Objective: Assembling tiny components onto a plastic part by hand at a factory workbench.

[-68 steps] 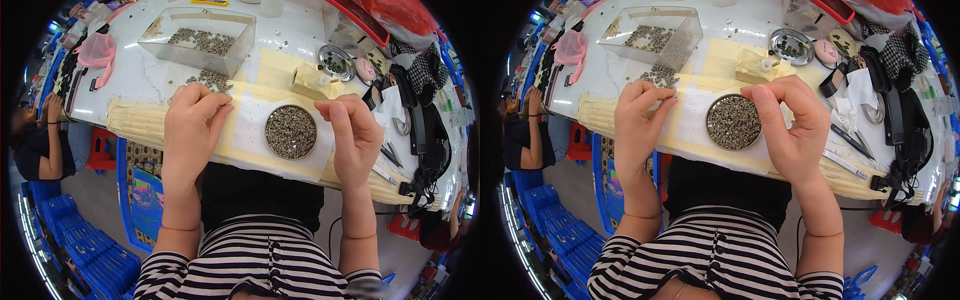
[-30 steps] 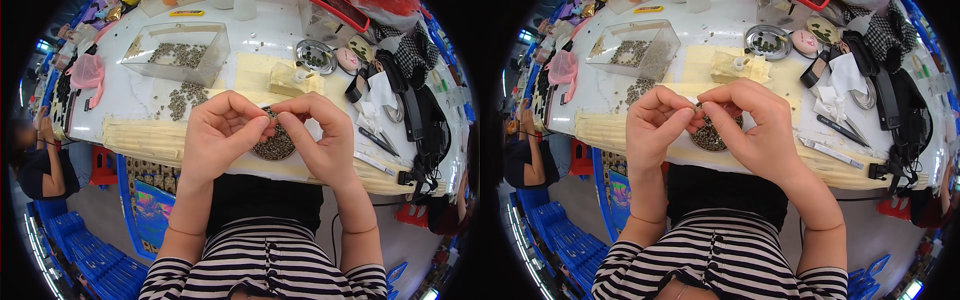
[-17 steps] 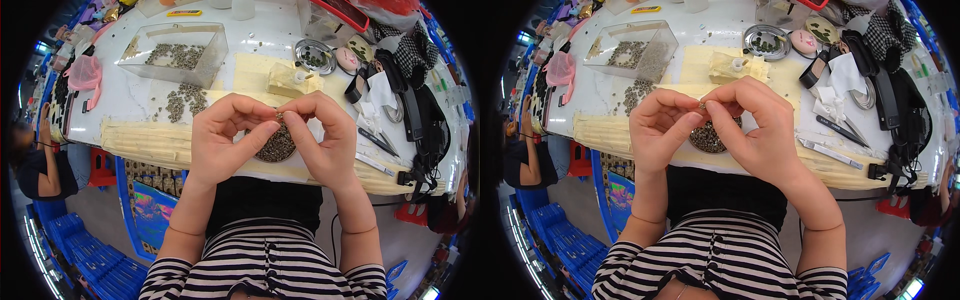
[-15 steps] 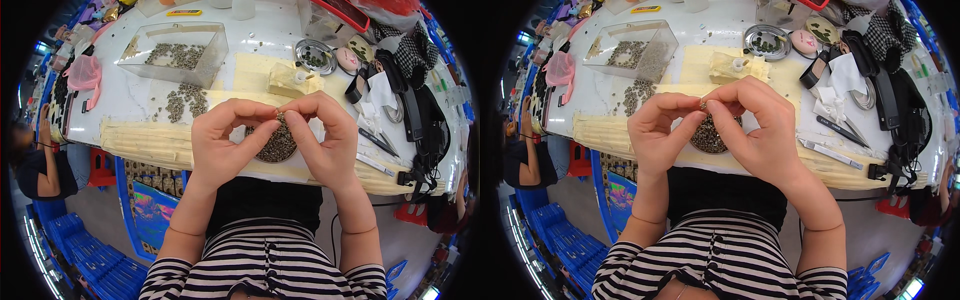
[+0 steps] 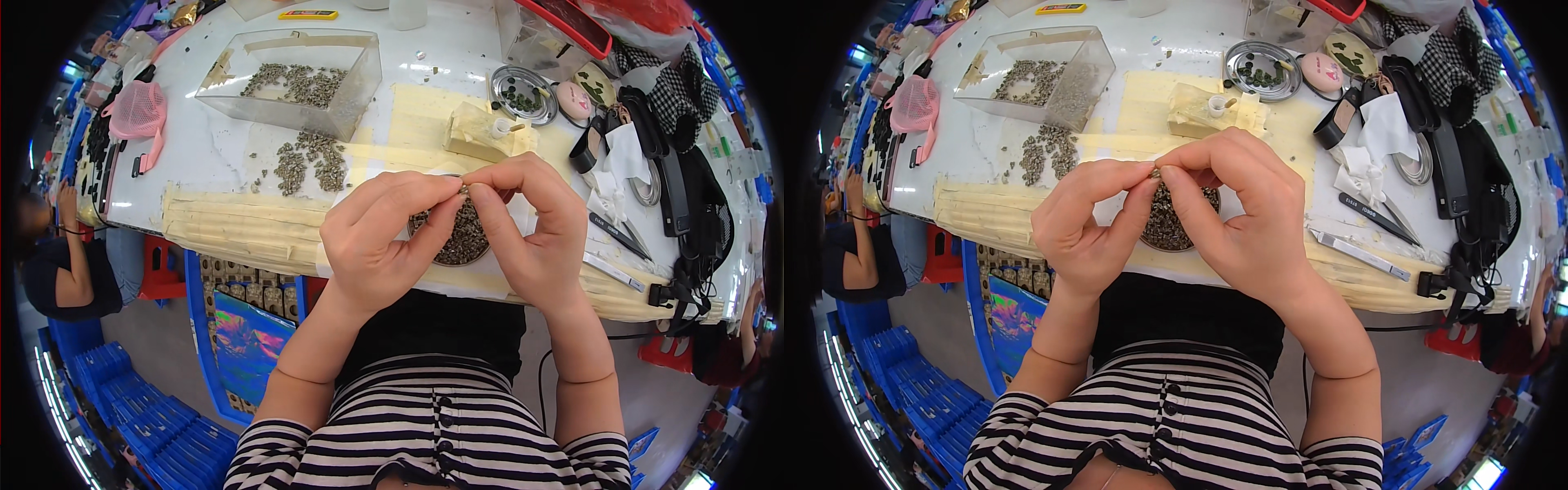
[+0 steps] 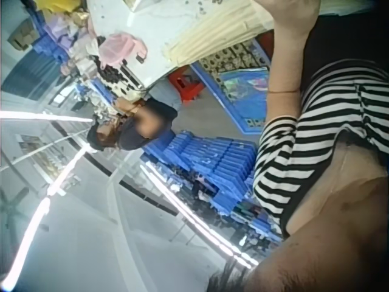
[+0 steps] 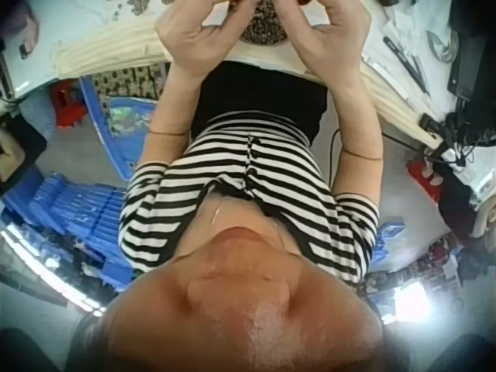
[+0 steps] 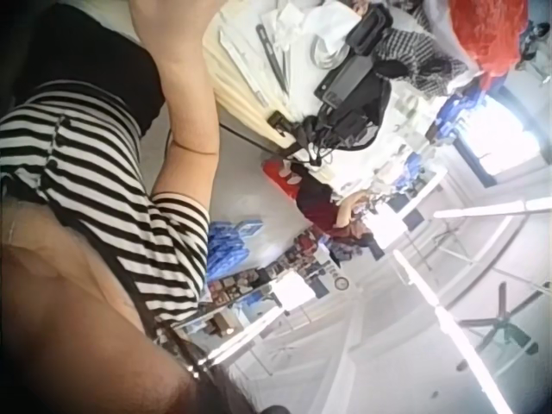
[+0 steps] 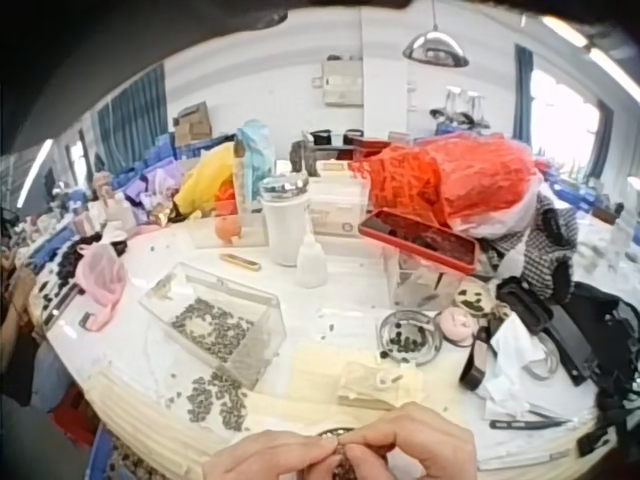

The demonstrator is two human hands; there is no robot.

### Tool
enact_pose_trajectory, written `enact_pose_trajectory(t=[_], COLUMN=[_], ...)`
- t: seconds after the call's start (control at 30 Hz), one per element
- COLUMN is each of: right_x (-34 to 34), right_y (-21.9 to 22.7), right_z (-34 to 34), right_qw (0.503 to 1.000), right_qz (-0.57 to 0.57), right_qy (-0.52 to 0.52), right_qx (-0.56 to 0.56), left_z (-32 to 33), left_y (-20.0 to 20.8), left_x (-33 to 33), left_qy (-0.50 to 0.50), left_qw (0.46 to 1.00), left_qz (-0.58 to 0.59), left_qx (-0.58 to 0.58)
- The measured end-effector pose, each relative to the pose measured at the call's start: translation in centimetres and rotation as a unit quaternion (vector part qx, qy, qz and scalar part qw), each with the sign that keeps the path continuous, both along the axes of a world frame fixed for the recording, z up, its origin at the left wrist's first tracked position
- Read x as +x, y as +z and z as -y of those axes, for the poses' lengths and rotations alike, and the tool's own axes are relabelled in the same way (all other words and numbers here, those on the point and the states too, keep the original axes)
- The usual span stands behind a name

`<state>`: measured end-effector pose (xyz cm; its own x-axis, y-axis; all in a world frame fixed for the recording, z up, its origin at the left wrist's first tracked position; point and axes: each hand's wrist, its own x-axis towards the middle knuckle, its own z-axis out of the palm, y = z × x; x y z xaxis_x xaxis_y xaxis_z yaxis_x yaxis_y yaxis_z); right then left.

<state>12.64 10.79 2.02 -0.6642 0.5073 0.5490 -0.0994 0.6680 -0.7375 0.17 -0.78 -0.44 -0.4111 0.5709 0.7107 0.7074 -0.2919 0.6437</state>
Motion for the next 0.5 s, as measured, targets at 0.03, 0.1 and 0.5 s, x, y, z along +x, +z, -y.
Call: enact_pose_trajectory(t=[0.03,0.1,0.5], right_x=[-0.01,0.0,0.05], right_y=[0.0,-0.03,-0.04], right_z=[-0.02,-0.04,0.0], right_qw=[1.0,1.0,1.0], right_qz=[0.0,0.001,0.002], right_qy=[0.0,0.0,0.02], right_qx=[-0.002,-0.005,-0.023], left_z=[-0.05,-0.02,-0.17], left_y=[-0.01,-0.05,-0.12], left_x=[-0.02,-0.09,-0.42], left_qy=[-0.001,-0.009,-0.017], left_qw=[1.0,1.0,0.999], left_qz=[-0.001,0.007,0.006], left_qx=[0.003,0.006,0.037])
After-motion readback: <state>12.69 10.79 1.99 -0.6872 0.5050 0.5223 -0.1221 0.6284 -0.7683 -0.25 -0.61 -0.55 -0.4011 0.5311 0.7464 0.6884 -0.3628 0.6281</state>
